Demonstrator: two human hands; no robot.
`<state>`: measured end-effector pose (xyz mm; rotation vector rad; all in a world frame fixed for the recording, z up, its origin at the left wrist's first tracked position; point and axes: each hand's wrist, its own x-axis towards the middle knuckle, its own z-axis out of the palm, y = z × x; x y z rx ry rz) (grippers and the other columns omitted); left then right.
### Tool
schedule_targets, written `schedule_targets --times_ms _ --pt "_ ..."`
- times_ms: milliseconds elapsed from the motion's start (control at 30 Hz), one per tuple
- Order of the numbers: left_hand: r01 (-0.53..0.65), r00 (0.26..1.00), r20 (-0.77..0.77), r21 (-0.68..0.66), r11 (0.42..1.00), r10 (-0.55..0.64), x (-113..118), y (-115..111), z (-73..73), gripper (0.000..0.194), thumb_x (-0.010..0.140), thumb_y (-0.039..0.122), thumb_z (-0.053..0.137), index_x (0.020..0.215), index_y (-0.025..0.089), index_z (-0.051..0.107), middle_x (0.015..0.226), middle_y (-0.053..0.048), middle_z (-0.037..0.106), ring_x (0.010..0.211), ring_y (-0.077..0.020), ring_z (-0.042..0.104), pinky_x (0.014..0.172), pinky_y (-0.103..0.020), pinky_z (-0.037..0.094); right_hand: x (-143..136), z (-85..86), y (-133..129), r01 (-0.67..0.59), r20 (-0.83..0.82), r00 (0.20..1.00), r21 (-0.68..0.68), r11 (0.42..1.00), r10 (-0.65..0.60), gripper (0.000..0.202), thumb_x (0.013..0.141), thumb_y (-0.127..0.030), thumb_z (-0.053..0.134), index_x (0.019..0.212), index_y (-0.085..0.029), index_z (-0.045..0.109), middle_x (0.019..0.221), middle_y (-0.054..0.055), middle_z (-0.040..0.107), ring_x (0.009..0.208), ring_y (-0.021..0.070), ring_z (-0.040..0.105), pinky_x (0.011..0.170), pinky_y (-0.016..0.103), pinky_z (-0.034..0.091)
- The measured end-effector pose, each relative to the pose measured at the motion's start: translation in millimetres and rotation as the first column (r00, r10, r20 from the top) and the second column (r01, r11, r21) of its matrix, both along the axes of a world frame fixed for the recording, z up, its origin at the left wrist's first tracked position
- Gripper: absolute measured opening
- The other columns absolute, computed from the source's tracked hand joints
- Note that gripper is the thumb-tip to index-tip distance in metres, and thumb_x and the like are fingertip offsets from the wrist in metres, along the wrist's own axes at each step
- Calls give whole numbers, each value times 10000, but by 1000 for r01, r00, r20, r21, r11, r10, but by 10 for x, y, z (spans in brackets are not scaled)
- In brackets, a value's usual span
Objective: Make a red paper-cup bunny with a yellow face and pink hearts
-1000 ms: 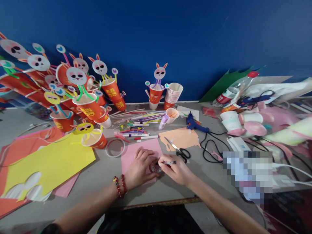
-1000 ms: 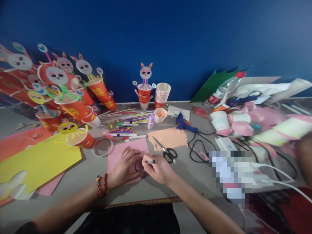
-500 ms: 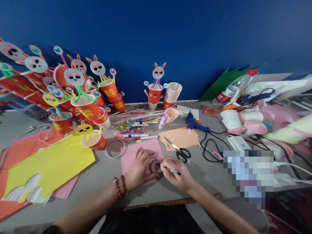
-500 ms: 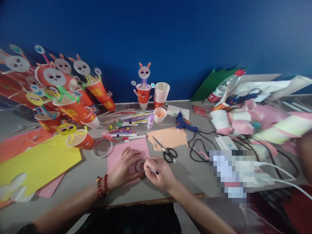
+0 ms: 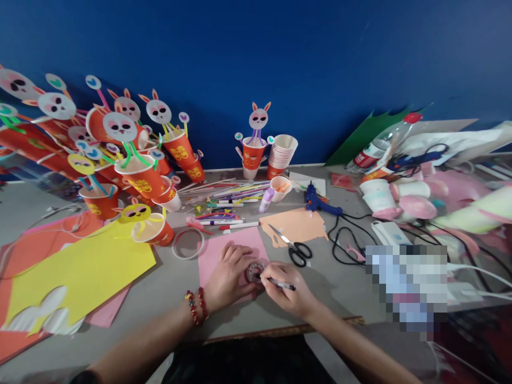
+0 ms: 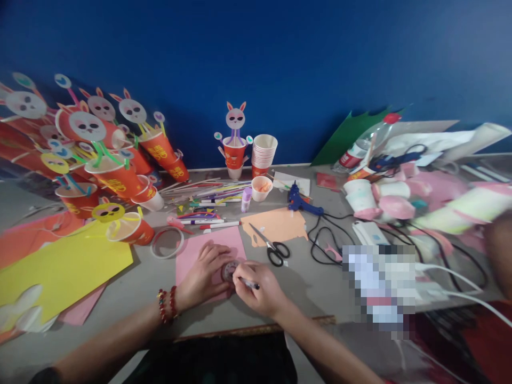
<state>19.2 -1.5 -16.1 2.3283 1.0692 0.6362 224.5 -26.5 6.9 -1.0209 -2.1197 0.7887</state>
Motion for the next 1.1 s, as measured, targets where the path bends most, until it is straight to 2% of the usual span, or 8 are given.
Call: schedule_targets --times_ms 133,267,433,533,700,867,967,1100 --pt "0 1000 13 20 1000 0 1 -1 -10 484 744 399 757 1177 260 590 1232 -89 607 1147 -288 536 1095 -537 290 70 24 -13 98 -41 994 -2 995 -98 151 897 -181 444 775 -211 527 652 -4 567 607 153 533 604 268 389" --pt "-3 1000 22 38 999 2 5 -8 0 480 754 431 742 1170 244 593 1221 -100 614 1147 -292 538 1090 -539 293 182 13 16 288 -94 953 -33 957 -290 167 939 -200 459 810 -214 563 669 -3 598 601 152 563 605 264 424" --pt "23 999 46 -20 1000 -23 3 -13 81 483 772 429 721 1193 240 579 1202 -94 637 1134 -281 561 1131 -564 221 366 -97 86 417 -126 902 8 909 -412 154 964 -205 490 1073 -215 599 929 67 697 856 205 664 792 312 503" --pt "13 986 167 -113 993 6 -28 7 133 439 799 399 696 1187 234 572 1163 -78 661 1099 -261 590 1145 -557 211 401 -154 56 372 -79 926 34 928 -369 254 982 -169 438 1172 -226 597 1044 86 702 899 205 675 816 316 517" --pt "-28 890 427 -298 954 160 -100 46 146 314 941 368 483 1199 207 565 1172 -104 640 1084 -247 600 950 -419 485 211 -101 -66 259 2 965 137 956 -261 384 943 -169 512 1324 -221 507 1164 107 681 1067 235 640 926 367 501" --pt "-14 933 353 -157 987 70 -118 18 146 367 901 312 528 1258 231 540 1235 -95 628 1177 -267 555 1034 -461 438 26 44 -86 7 193 980 236 972 -54 518 885 -146 544 1391 -216 462 1374 119 572 1234 271 534 1037 435 431" --pt "34 960 281 -62 998 -15 -112 -12 148 414 872 294 551 1281 238 520 1238 -100 628 1188 -284 549 1096 -527 363 4 91 -76 -6 218 974 272 962 -56 444 886 -126 538 1320 -223 536 1324 119 604 1133 259 578 958 398 477" --pt "61 971 234 -58 996 -46 -102 -43 118 481 853 319 599 1312 235 481 1242 -119 617 1187 -300 550 1069 -537 405 30 138 -80 -88 241 970 216 973 34 259 904 -131 530 1126 -209 639 955 82 704 861 200 639 747 281 513"
